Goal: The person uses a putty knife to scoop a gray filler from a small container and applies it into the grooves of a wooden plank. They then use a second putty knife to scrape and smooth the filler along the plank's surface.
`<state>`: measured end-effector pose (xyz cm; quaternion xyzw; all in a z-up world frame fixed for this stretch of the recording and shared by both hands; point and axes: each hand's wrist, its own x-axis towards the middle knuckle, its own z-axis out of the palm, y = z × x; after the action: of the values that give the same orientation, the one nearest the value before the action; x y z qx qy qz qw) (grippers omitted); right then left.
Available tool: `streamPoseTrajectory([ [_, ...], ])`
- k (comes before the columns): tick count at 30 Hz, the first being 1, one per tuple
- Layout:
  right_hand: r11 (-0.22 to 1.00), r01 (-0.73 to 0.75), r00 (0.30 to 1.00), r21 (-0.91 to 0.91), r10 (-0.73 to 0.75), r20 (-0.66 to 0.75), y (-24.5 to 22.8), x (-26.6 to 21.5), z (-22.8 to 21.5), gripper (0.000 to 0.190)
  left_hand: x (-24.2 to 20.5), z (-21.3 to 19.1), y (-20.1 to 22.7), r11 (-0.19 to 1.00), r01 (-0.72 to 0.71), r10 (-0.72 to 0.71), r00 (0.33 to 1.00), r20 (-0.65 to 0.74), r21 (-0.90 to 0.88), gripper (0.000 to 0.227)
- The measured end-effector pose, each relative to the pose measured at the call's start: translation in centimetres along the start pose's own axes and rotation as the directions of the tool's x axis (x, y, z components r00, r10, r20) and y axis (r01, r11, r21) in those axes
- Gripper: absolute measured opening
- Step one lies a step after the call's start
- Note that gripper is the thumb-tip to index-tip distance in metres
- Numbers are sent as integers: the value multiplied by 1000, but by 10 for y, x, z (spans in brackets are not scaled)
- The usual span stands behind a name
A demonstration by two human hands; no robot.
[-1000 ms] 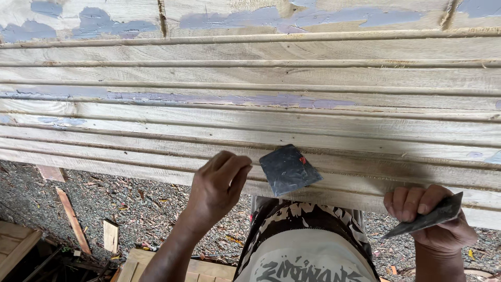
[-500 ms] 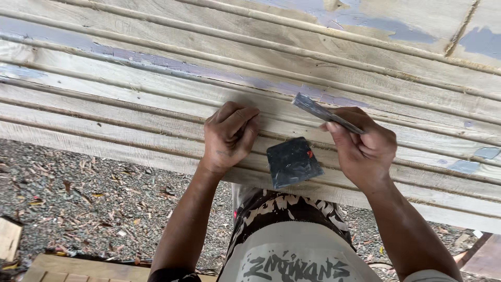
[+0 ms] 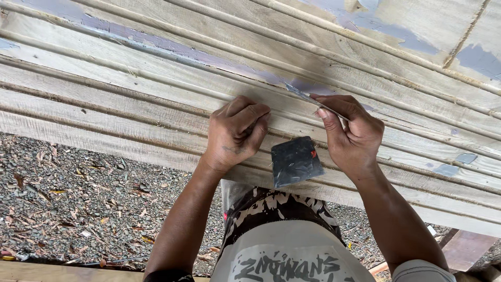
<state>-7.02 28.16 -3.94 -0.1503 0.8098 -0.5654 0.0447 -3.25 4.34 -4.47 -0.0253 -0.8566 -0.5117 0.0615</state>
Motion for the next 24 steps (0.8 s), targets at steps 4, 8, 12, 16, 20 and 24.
streamPoseTrajectory([
  [4,999,10,1000,37,-9,-18,5,-2,4,12,1,1,-1,1000,12,-12,1000,28,12,17],
  [8,992,-39,998,123,44,-42,11,0,14,16,2,2,-1,1000,0,-1,1000,27,20,18],
  [12,968,-74,994,240,92,-63,12,-2,16,14,1,1,-1,1000,7,-7,999,33,18,18],
  [16,943,-138,981,304,172,-89,11,-8,6,12,2,1,0,1000,-1,1,1000,24,19,18],
  [20,991,-66,990,120,80,-115,13,-12,3,15,2,0,0,1000,-2,2,1000,23,11,18],
  [24,992,-59,989,113,74,-130,13,-14,5,15,2,1,0,1000,-6,6,1000,22,5,17],
])
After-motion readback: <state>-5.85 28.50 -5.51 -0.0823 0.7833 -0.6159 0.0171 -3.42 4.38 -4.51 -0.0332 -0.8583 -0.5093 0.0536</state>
